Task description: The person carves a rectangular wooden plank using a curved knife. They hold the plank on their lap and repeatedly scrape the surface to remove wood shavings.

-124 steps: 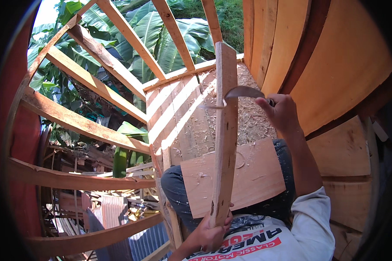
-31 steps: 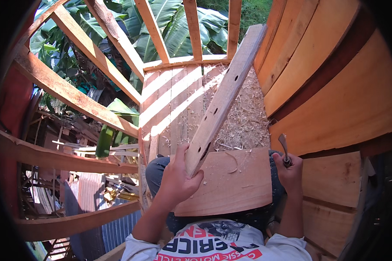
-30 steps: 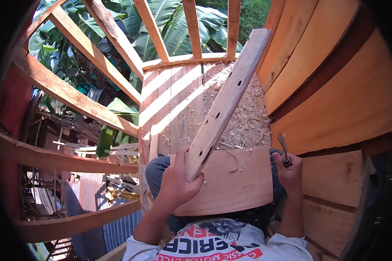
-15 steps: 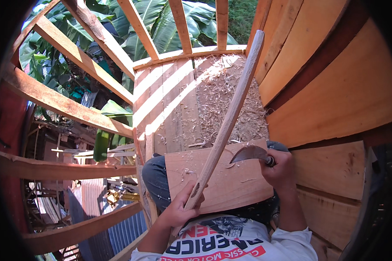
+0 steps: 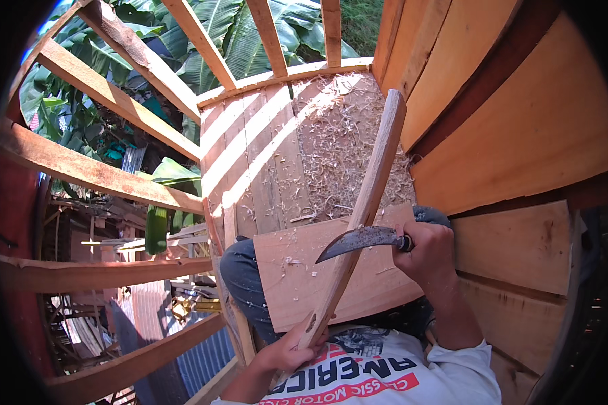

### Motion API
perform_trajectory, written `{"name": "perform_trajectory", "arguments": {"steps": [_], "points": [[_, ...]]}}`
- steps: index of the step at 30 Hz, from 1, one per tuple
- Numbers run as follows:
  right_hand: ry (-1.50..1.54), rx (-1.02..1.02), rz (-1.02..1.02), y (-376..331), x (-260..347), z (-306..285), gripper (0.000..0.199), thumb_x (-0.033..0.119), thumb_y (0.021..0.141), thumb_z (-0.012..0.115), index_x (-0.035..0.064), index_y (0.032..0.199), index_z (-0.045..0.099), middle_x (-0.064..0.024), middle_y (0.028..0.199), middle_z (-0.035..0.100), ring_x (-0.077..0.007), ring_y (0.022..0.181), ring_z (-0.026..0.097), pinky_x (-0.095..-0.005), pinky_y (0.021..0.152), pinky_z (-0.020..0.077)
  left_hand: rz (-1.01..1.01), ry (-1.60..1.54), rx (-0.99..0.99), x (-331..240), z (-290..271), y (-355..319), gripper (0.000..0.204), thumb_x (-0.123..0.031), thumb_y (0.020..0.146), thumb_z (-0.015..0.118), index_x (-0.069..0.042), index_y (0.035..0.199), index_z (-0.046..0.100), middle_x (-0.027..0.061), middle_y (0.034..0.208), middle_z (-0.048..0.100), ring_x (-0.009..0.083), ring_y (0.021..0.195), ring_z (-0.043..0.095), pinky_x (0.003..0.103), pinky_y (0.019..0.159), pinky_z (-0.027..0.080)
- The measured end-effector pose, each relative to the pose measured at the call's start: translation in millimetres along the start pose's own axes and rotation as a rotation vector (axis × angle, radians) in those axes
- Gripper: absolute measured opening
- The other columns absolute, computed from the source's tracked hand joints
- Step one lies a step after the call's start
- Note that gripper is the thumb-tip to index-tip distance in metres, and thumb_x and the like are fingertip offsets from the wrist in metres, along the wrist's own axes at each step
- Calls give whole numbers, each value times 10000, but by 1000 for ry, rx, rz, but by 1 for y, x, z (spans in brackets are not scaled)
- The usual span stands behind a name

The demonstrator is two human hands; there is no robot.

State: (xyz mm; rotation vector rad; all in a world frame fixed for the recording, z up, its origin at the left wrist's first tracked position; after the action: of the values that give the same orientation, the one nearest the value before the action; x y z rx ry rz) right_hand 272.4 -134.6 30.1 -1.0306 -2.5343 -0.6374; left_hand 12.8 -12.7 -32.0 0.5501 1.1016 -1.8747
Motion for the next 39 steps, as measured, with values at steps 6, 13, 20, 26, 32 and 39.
{"name": "perform_trajectory", "arguments": {"steps": [6, 13, 20, 26, 32, 39], "points": [[-8, -50, -1, 6, -9, -4, 261, 104, 771, 625, 39, 566, 477, -169, 532, 494, -365, 531, 559, -421, 480, 425, 16, 153, -55, 4, 6, -8, 732, -56, 693, 519, 5, 1376, 265, 48, 870, 438, 129, 741, 423, 255, 671, 390], [-68, -86, 43, 17, -13, -9, 187, 151, 734, 638, 68, 584, 564, -139, 551, 557, -336, 548, 601, -418, 515, 473, 52, 196, -71, 5, 11, -10, 748, -46, 684, 521, 18, 1377, 249, 44, 846, 438, 137, 743, 435, 255, 685, 391], [-26, -178, 318, 38, -63, -7, 291, 185, 794, 611, -5, 594, 521, -194, 538, 511, -360, 535, 573, -415, 505, 433, 31, 282, -93, 12, 18, -12, 714, -53, 712, 530, -9, 1377, 274, 73, 880, 481, 162, 790, 473, 276, 733, 403], [252, -228, 436, 38, -95, -27, 394, 154, 883, 566, -17, 583, 378, -62, 484, 306, -88, 488, 308, -341, 450, 288, 44, 349, -65, 5, 20, -15, 680, -47, 710, 555, -24, 1344, 309, 109, 933, 522, 208, 839, 520, 312, 809, 421], [448, -113, 439, 10, -46, -25, 321, 146, 853, 618, -1, 611, 468, -74, 486, 368, -111, 453, 403, -331, 456, 328, 36, 15, -94, 17, 6, -23, 754, -35, 665, 536, -25, 1374, 282, 41, 859, 431, 127, 740, 443, 254, 662, 402], [158, 55, 34, 8, -9, 1, 138, 175, 761, 667, 41, 730, 648, -157, 611, 591, -338, 601, 614, -419, 546, 484, -13, 67, -114, 4, 0, -26, 761, -35, 662, 520, -20, 1384, 280, 48, 898, 438, 125, 751, 455, 253, 665, 411]]}}
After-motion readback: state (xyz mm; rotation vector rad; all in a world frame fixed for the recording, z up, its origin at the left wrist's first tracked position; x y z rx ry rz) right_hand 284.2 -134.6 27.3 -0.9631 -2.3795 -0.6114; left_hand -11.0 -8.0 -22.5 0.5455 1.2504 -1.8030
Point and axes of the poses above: each hand's wrist, its own y-axis towards the middle knuckle, its own z-axis out of the palm, x = y × z, the point moved 3 cm from there along y, towards the middle knuckle
